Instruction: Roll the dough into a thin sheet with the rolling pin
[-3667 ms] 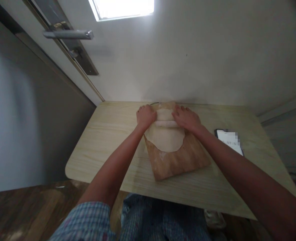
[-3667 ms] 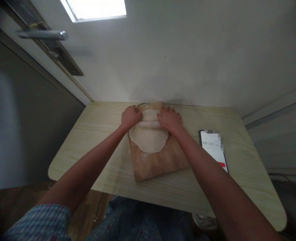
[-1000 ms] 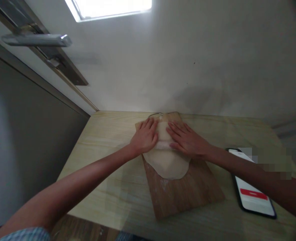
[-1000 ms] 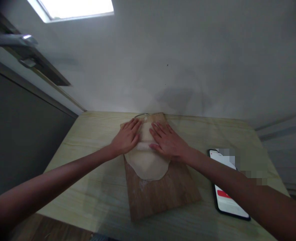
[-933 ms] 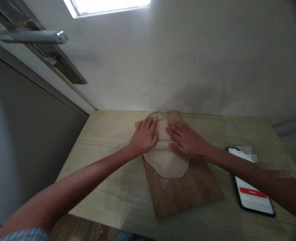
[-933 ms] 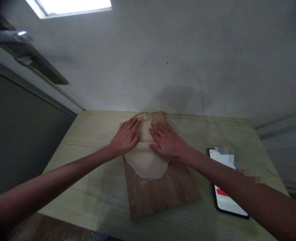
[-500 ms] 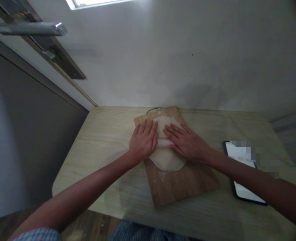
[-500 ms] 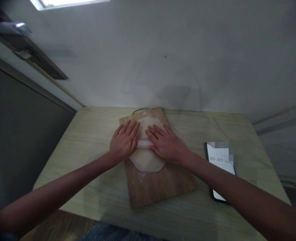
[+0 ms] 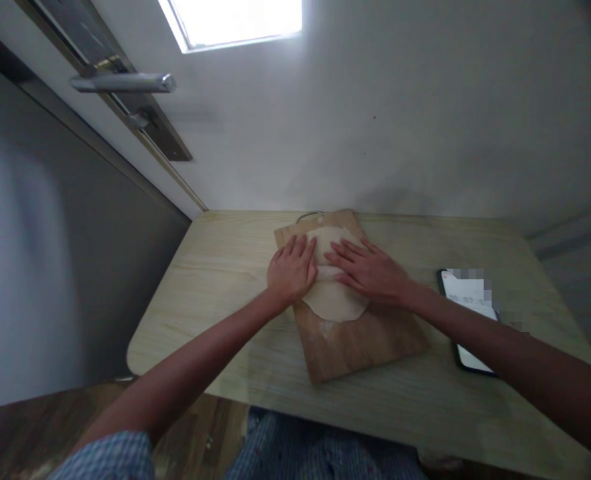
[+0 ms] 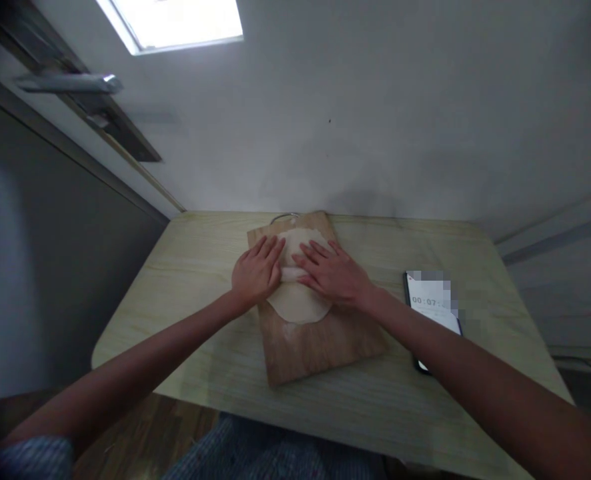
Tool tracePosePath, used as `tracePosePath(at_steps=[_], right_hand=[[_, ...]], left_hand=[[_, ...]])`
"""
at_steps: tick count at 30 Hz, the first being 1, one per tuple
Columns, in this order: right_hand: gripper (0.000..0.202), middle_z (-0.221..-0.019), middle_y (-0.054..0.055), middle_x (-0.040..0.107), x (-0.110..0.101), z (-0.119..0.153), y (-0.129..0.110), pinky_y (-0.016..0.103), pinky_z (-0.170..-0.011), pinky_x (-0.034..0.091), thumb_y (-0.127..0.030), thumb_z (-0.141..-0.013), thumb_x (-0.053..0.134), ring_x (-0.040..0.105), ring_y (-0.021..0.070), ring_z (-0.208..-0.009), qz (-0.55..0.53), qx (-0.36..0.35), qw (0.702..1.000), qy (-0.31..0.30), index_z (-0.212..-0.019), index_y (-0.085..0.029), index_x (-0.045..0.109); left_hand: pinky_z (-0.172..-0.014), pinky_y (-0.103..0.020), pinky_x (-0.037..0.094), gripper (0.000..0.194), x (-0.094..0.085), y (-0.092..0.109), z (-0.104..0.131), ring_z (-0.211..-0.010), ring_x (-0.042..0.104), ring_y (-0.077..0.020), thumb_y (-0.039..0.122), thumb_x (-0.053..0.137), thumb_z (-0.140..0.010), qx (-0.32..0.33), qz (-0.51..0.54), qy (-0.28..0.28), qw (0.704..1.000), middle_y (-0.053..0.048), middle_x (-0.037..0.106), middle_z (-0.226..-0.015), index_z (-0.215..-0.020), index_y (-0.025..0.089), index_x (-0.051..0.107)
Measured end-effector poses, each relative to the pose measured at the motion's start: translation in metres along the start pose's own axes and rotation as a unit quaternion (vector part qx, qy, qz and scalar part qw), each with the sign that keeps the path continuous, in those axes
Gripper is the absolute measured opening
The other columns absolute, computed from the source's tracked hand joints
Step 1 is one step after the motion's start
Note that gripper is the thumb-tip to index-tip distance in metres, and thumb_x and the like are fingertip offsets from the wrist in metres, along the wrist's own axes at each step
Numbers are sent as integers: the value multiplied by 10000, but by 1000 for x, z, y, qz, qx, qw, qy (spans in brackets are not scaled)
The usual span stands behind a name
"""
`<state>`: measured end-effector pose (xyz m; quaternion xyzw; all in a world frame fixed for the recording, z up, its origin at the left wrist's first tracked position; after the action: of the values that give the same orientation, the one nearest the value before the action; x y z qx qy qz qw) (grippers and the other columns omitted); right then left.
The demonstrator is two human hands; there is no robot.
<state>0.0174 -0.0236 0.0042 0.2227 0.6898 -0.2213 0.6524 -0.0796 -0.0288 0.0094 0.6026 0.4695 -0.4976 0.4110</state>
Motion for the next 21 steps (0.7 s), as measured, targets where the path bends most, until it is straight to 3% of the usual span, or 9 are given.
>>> tracePosePath(at_steps=[12,17,21], right_hand=[[581,-1410,103,264,13,-28,47,526,-992,213,-503,-860,159,193,279,-1295,-60,102,991,-61,-1342,-211,302],[574,-1420,89,243,18,-36,55,533,-999,189,-489,-863,145,163,269,-1305,-74,110,988,-80,-1348,-216,286],[569,-1438,96,184,23,-33,53,534,-1002,180,-476,-867,135,122,273,-1313,-74,112,985,-106,-1360,-218,257]], left_hand=[[-914,-391,362,467,9,-35,-50,-1164,393,-269,353,323,-810,-120,34,-51,991,-150,465,-1225,-1218,136,396],[-901,-387,362,477,11,-40,-56,-1138,422,-270,332,250,-841,-149,23,-62,987,-172,505,-1167,-1236,99,380],[-949,-422,303,512,11,-39,-52,-1214,339,-294,344,250,-842,-153,-4,-52,987,-179,446,-1255,-1285,101,328]])
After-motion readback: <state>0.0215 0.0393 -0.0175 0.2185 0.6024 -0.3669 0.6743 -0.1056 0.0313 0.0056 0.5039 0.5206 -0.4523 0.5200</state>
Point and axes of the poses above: each hand's wrist, its own z-axis away from the middle knuckle, its own x-axis out of the palm, y = z × x, the point moved 9 cm from there along -z, towards the middle knuckle
